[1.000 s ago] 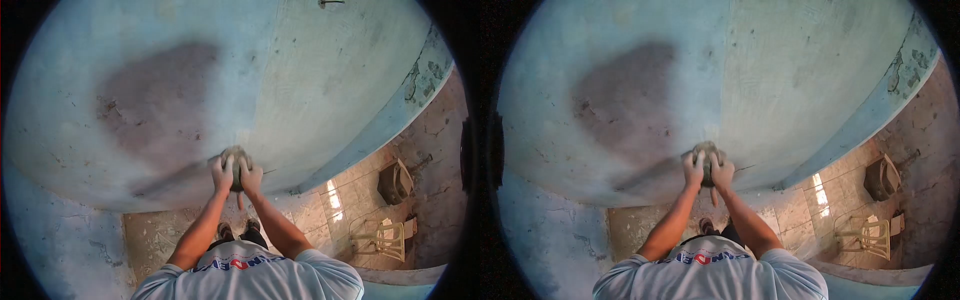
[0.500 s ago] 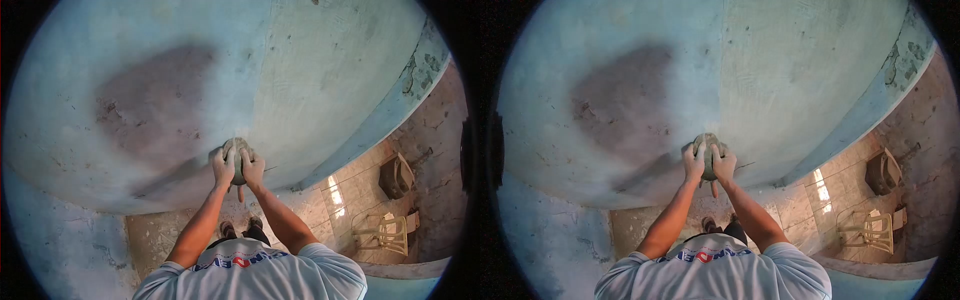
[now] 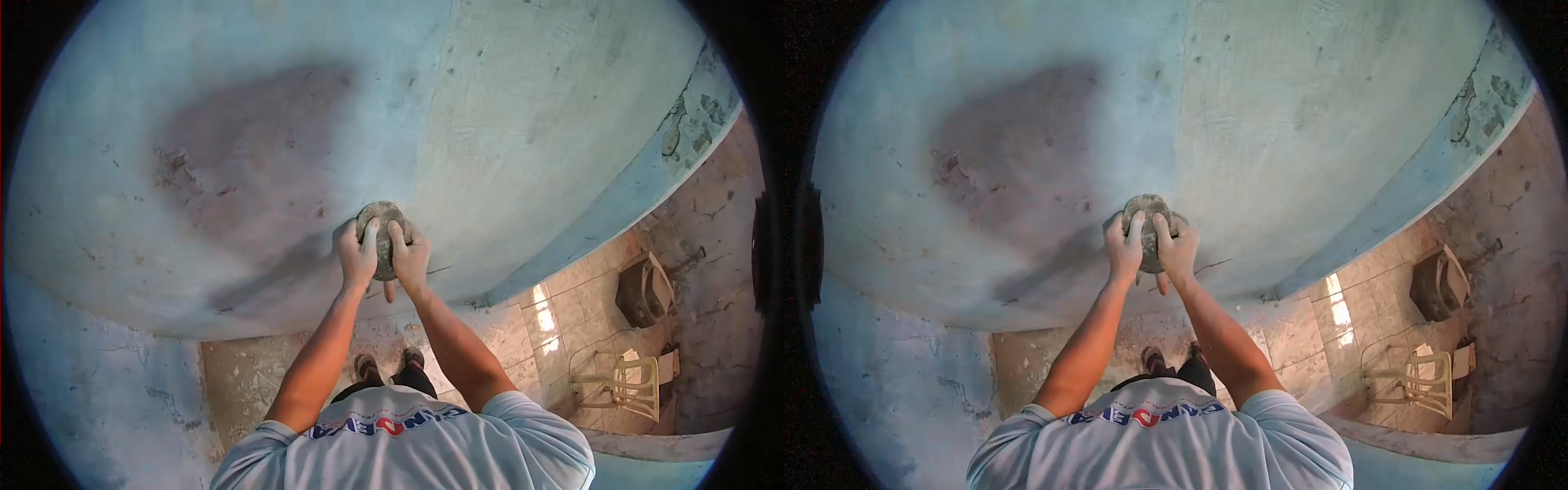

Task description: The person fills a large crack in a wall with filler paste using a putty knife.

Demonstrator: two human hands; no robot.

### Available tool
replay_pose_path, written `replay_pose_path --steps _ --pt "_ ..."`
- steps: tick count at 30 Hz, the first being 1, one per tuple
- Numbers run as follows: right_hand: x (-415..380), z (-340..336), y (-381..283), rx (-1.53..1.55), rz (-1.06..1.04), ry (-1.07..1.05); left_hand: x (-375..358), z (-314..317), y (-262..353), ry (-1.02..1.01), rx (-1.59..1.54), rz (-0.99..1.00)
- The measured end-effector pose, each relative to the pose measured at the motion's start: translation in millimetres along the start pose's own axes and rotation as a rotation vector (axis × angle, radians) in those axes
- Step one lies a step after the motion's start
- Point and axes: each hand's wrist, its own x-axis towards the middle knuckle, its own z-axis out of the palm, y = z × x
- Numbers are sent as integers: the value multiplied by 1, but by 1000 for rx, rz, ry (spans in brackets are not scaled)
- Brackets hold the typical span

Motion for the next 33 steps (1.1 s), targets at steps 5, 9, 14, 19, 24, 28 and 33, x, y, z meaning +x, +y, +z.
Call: replay_pose_path --steps 5,9,14,19,24,28,33 --pt "-53 -11 100 -171 30 45 -64 -7 -99 3 187 -81" --pt "-53 -4 147 -307 129 72 -64 -5 -136 -17 234 -151" --pt "-22 -3 72 -35 41 76 -30 9 -83 39 2 -114" --pt "-52 -13 143 -223 113 45 -70 1 -138 11 157 -206" --pt "-25 2 62 -26 34 69 -35 0 -76 -16 115 -199" --pt "-38 -11 82 -126 125 38 -51 -11 -107 -156 101 -268" --pt "-51 -11 123 -256 85 32 -77 -7 -123 -31 161 -65"
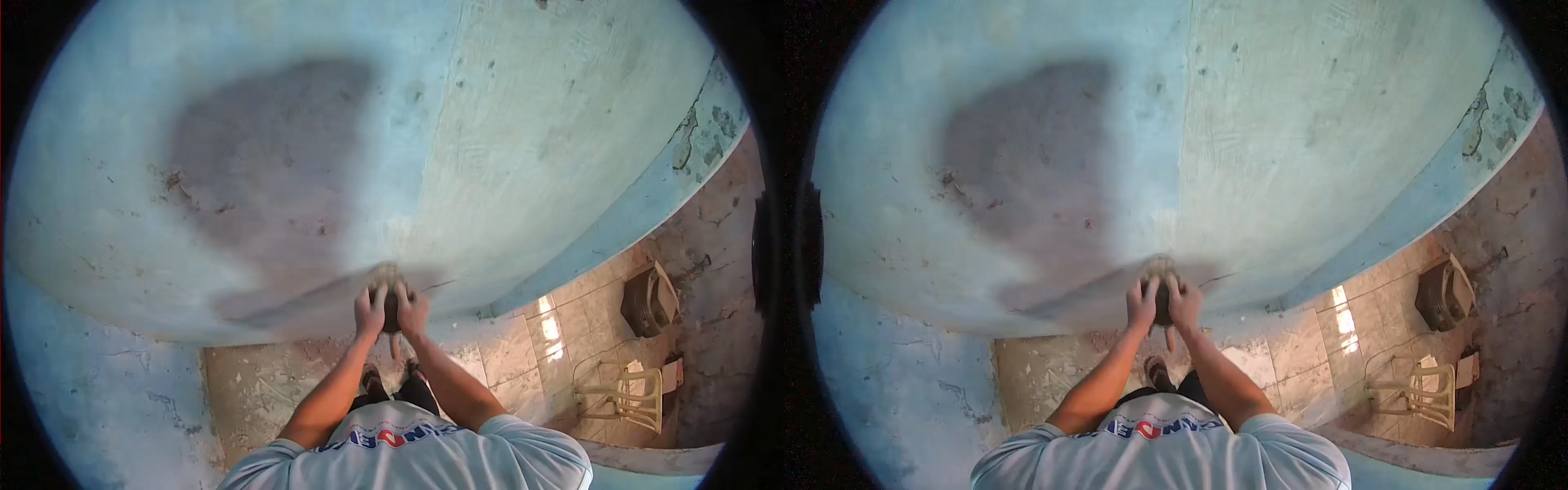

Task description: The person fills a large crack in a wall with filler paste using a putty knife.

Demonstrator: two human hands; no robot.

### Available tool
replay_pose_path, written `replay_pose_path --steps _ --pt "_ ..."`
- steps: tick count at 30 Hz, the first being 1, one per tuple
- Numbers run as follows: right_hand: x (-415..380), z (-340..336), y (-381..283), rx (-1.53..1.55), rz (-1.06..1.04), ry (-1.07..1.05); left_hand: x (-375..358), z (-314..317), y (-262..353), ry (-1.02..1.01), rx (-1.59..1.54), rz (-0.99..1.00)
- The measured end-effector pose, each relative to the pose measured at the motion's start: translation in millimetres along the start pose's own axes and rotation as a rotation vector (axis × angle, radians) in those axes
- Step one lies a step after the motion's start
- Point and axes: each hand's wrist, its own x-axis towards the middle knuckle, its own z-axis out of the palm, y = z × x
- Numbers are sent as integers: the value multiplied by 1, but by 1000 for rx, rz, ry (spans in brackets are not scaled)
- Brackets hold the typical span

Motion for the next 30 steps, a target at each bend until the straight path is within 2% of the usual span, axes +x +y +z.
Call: replay_pose_path --steps 2,4,5,7,10,11,12,13,14,15,17,18,21,22,25,26,28,30 --pt "30 -4 -67 241 -50 22 40 -8 58 -87 -112 -59" --pt "44 -20 -133 356 -86 13 58 -12 121 -72 -158 -48" --pt "38 -23 -127 332 -48 -16 60 -11 115 -50 -162 0" --pt "37 -25 -109 292 7 -67 45 -10 110 -33 -180 -85" --pt "9 -20 -44 129 59 -44 12 -2 36 -33 35 -89" --pt "3 -18 -27 59 88 -47 10 -1 38 -16 15 -107" --pt "1 -11 -23 211 39 12 8 0 42 1 -5 -129" --pt "10 -10 -42 198 -22 22 6 2 47 14 -26 -155" --pt "28 -9 -61 181 -77 32 25 2 49 27 -40 -49" --pt "36 -14 -81 162 -124 41 34 2 69 13 -94 -85" --pt "40 -25 -110 228 -38 -20 47 -6 120 -5 -199 -140" --pt "40 -28 -117 263 3 -55 46 -5 114 -13 -265 -175" --pt "22 -25 -84 146 -19 -26 25 -3 77 -11 -155 -39" --pt "16 -23 -62 57 -13 -29 21 0 62 -14 -113 -75" --pt "4 -13 -46 257 22 14 8 4 40 -10 19 -203" --pt "18 -12 -44 126 -10 -8 19 4 35 -10 -38 -69" --pt "41 -18 -87 218 -73 -21 46 -1 80 -37 -118 -60" --pt "46 -19 -96 271 -81 -36 51 -6 98 -50 -145 -71"
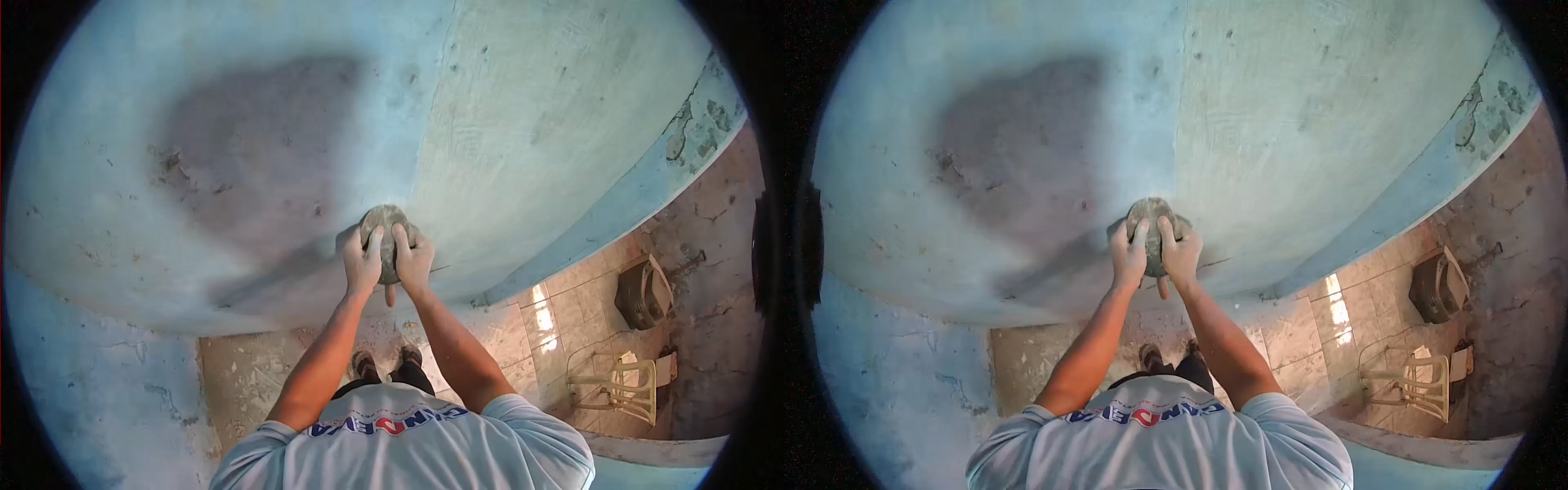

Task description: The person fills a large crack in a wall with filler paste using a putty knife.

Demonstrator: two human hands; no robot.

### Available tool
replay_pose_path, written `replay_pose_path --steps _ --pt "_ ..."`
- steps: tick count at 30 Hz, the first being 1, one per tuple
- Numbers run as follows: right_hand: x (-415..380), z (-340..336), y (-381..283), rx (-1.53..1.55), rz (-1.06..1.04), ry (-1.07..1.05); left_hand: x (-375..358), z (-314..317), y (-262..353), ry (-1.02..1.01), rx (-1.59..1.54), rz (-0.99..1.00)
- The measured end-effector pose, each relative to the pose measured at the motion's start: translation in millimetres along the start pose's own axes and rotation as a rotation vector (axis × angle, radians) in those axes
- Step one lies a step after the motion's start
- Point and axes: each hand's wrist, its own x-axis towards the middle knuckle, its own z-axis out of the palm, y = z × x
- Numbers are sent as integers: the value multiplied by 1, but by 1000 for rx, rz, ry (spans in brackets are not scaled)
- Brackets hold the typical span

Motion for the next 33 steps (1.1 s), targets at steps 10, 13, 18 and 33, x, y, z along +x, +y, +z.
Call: replay_pose_path --steps 10,13,18,33 --pt "-18 -2 20 -80 29 75 -12 3 -42 21 64 12" --pt "2 2 4 19 17 42 0 1 3 -7 -17 0" --pt "-34 -13 43 -282 31 10 -32 2 -46 51 18 19" --pt "-30 -5 21 -182 -96 68 -40 4 -48 123 81 -28"
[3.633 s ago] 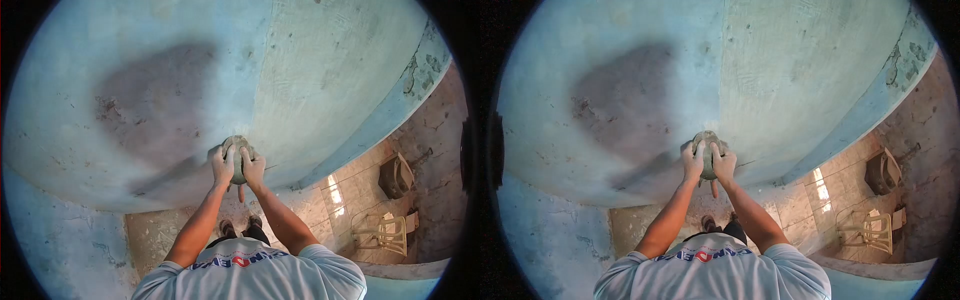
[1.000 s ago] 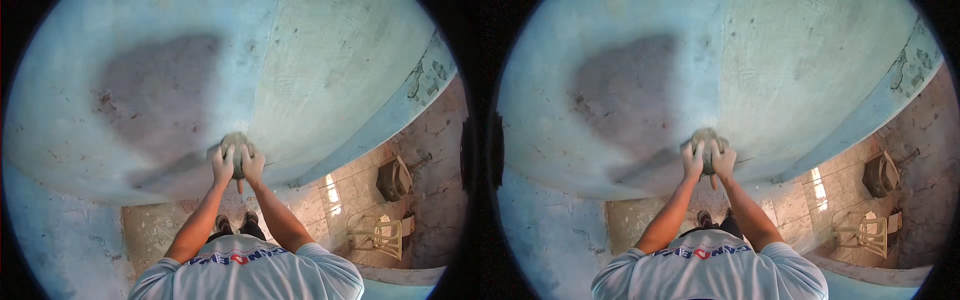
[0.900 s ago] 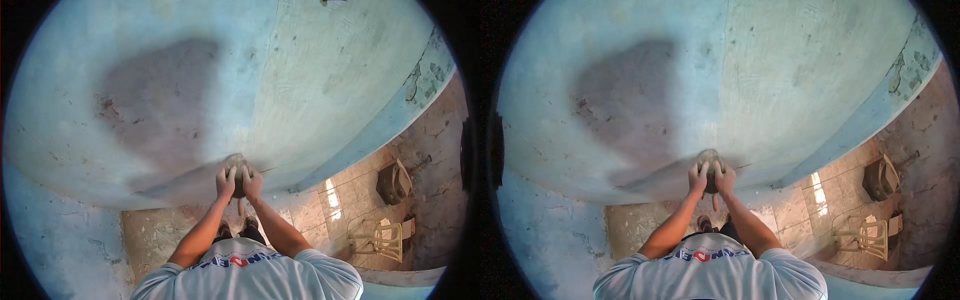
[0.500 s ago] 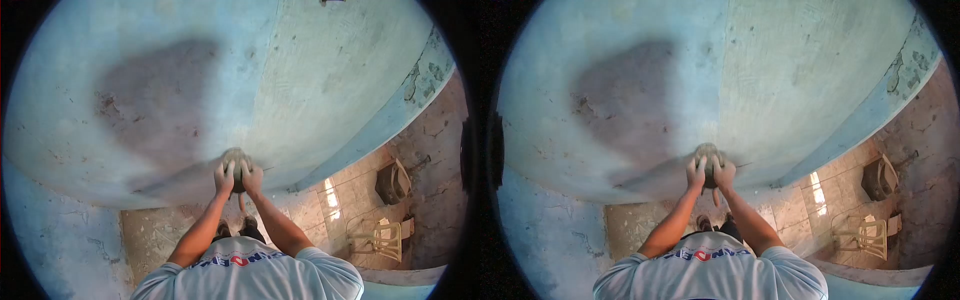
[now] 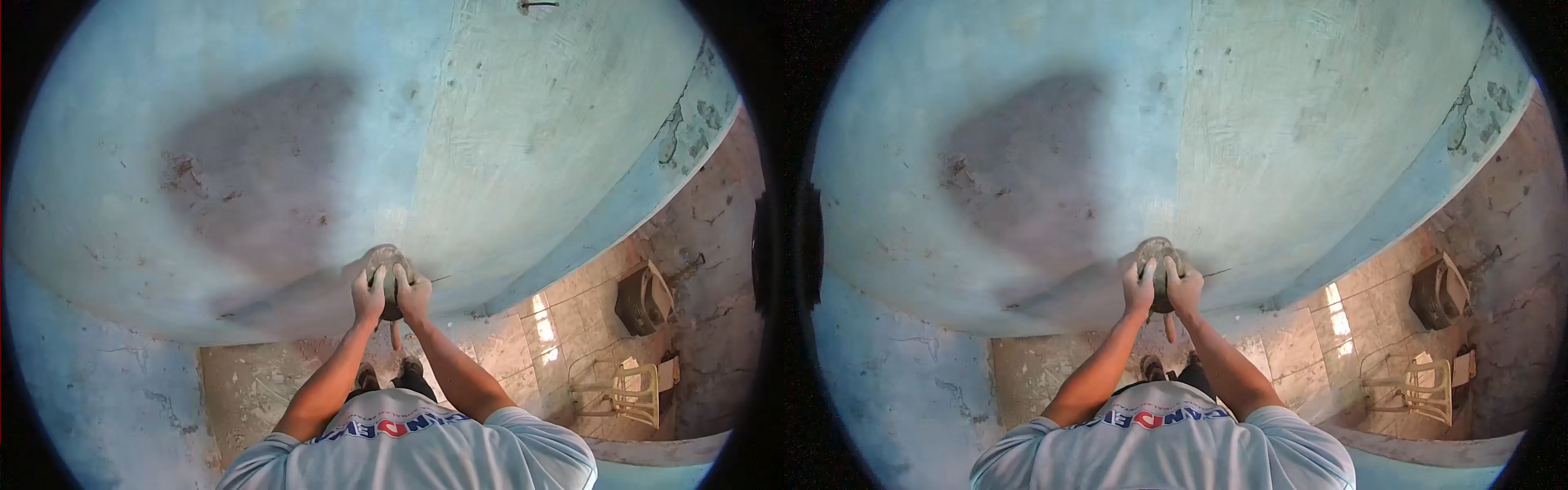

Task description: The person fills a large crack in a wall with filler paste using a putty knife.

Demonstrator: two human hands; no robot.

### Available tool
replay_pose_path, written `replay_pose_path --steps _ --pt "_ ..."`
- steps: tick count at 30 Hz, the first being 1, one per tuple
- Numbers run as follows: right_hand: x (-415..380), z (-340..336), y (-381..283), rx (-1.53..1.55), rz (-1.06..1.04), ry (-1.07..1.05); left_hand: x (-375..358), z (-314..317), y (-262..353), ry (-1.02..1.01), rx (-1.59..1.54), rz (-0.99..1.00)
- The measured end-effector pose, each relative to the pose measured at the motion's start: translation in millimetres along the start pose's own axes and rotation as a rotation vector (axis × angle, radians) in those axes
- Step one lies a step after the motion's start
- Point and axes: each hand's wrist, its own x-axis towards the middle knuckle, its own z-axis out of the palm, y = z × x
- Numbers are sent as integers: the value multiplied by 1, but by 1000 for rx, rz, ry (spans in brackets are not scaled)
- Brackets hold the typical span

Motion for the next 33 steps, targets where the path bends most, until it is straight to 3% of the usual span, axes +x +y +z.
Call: replay_pose_path --steps 2,4,7,10,14,18,20,21,23,26,27,30,33 --pt "6 -6 -28 34 35 -36 24 -9 50 -54 -3 100" --pt "38 -2 -71 181 51 -41 45 -12 86 -132 -78 47" --pt "36 0 -55 222 111 -79 43 -10 74 -114 -167 25" --pt "-1 2 -4 -12 -19 22 13 -10 22 -45 -13 143" --pt "-15 9 10 107 50 -30 7 -8 -12 -42 -73 8" --pt "28 11 -62 219 44 -40 44 -22 90 -119 -91 66" --pt "29 6 -62 211 96 -75 46 -20 65 -106 -72 58" --pt "21 6 -46 43 87 -63 39 -19 47 -98 -65 49" --pt "-11 10 -1 38 29 6 17 -19 8 -84 -59 47" --pt "-21 14 18 7 55 -13 1 -16 -32 -60 37 -89" --pt "-20 13 21 -11 88 -37 11 -13 -32 -25 -27 59" --pt "12 17 -32 106 59 -21 36 -25 41 -121 -56 -5" --pt "6 13 -27 86 128 -57 30 -25 57 -123 -166 -101"
